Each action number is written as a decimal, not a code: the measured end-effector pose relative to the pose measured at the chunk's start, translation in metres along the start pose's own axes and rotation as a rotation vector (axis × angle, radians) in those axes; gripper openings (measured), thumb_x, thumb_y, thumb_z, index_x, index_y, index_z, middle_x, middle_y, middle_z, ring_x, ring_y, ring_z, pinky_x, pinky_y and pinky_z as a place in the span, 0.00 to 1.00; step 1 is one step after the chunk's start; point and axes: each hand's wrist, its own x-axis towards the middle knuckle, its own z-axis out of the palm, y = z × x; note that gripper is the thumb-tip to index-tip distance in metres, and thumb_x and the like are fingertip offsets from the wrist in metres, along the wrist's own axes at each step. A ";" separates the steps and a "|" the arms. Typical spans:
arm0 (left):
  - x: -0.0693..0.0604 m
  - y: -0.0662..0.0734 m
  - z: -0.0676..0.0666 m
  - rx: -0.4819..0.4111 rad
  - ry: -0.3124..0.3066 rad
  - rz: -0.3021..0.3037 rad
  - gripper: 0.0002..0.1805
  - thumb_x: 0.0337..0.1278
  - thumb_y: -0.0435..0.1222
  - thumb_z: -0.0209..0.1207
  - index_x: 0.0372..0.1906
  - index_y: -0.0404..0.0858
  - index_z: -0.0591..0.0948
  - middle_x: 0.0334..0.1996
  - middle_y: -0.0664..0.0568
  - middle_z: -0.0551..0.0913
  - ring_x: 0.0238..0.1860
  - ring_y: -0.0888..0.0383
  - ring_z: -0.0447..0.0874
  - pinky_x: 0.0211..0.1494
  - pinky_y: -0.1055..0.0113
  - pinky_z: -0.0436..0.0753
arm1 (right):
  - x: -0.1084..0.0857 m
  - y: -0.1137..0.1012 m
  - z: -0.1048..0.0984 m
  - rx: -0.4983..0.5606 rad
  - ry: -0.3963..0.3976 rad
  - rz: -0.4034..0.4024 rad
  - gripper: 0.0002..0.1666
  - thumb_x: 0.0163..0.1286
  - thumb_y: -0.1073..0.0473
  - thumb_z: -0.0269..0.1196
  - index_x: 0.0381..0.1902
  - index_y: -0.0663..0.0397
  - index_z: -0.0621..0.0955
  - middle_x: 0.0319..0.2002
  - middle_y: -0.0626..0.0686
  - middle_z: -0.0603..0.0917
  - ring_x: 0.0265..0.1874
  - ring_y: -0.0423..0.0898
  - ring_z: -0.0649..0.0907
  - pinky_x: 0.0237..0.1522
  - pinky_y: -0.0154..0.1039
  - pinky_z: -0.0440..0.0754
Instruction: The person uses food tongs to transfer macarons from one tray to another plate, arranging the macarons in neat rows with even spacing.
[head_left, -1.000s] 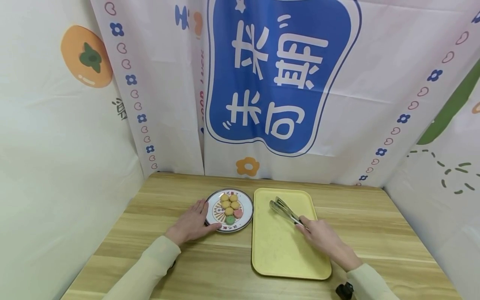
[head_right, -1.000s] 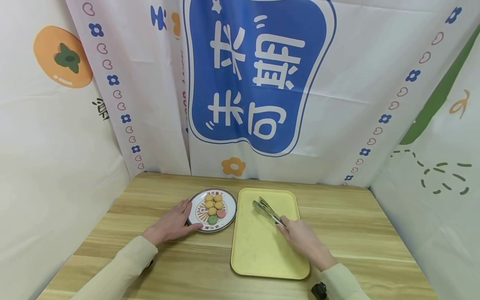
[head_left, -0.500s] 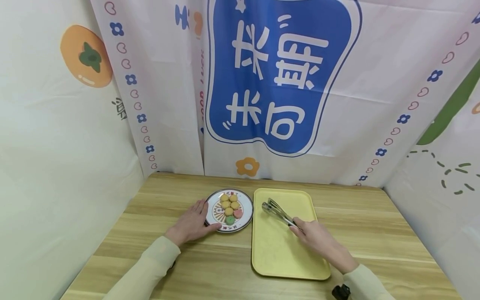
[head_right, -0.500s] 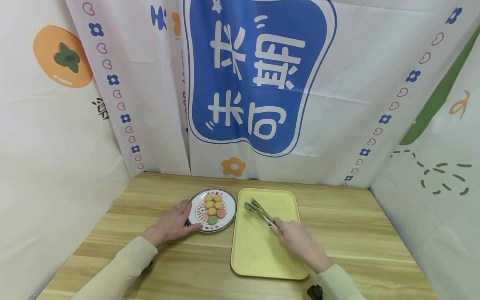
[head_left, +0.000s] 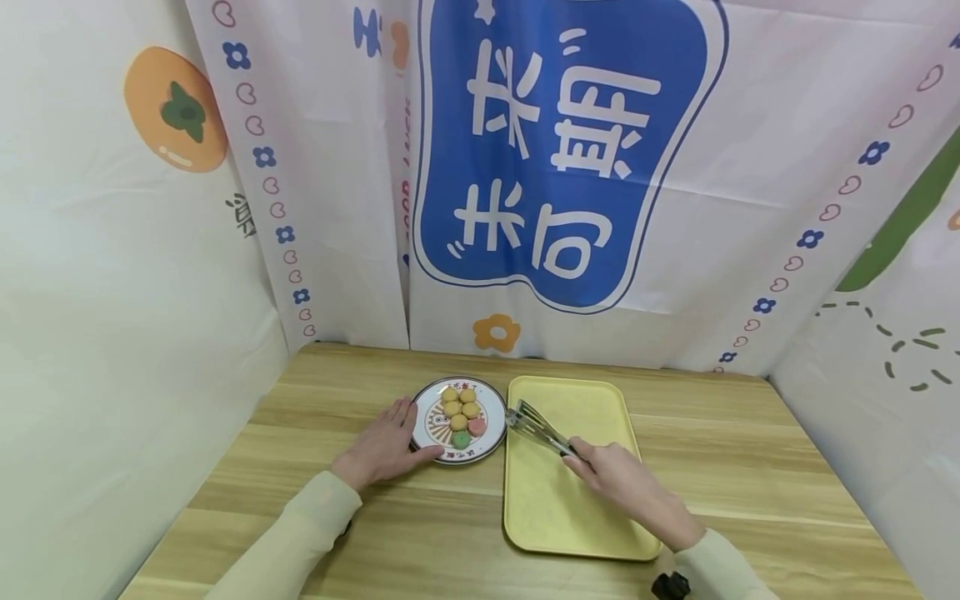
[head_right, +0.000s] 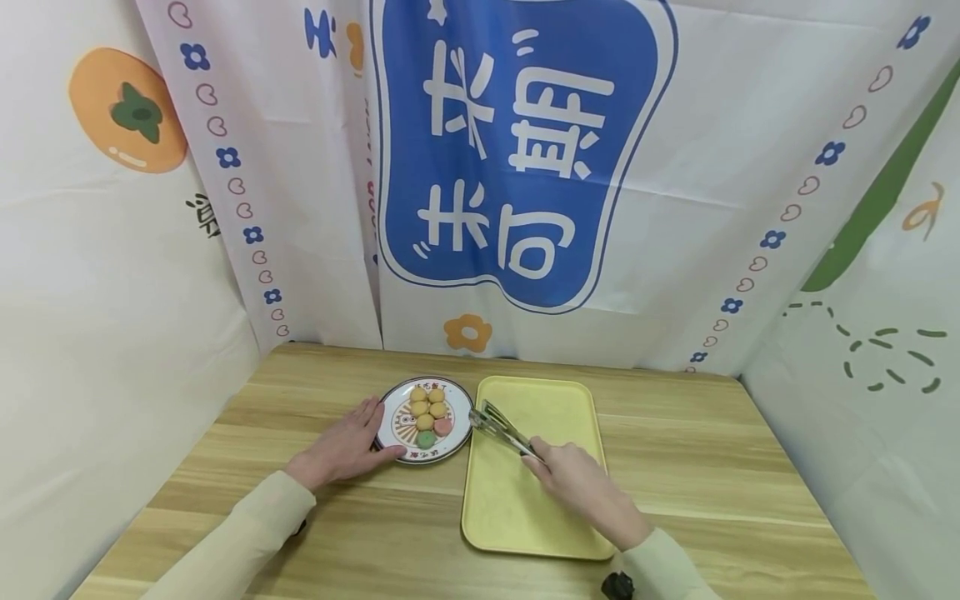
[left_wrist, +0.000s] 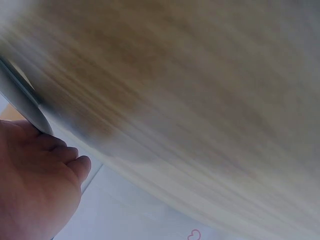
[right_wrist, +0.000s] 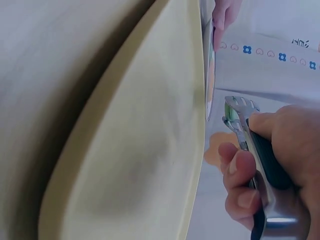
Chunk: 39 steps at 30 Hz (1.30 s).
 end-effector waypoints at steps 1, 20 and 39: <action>0.000 0.000 0.000 -0.002 0.000 0.002 0.60 0.58 0.74 0.42 0.74 0.24 0.56 0.75 0.29 0.53 0.77 0.37 0.51 0.79 0.46 0.58 | 0.001 -0.002 0.000 0.004 0.002 -0.005 0.11 0.74 0.50 0.58 0.31 0.45 0.73 0.14 0.38 0.58 0.12 0.32 0.59 0.12 0.26 0.57; 0.000 0.000 0.000 0.010 -0.007 0.000 0.60 0.58 0.74 0.41 0.74 0.24 0.55 0.75 0.29 0.53 0.77 0.36 0.51 0.79 0.46 0.58 | 0.011 -0.022 0.014 0.038 -0.029 -0.063 0.13 0.74 0.49 0.58 0.30 0.44 0.72 0.13 0.38 0.59 0.11 0.32 0.60 0.12 0.27 0.57; 0.001 -0.001 0.000 0.005 -0.009 -0.006 0.60 0.58 0.74 0.41 0.74 0.25 0.55 0.76 0.31 0.52 0.77 0.37 0.51 0.79 0.47 0.58 | 0.021 -0.029 0.016 0.066 -0.091 -0.062 0.15 0.75 0.49 0.56 0.27 0.43 0.70 0.14 0.37 0.59 0.11 0.32 0.59 0.12 0.27 0.57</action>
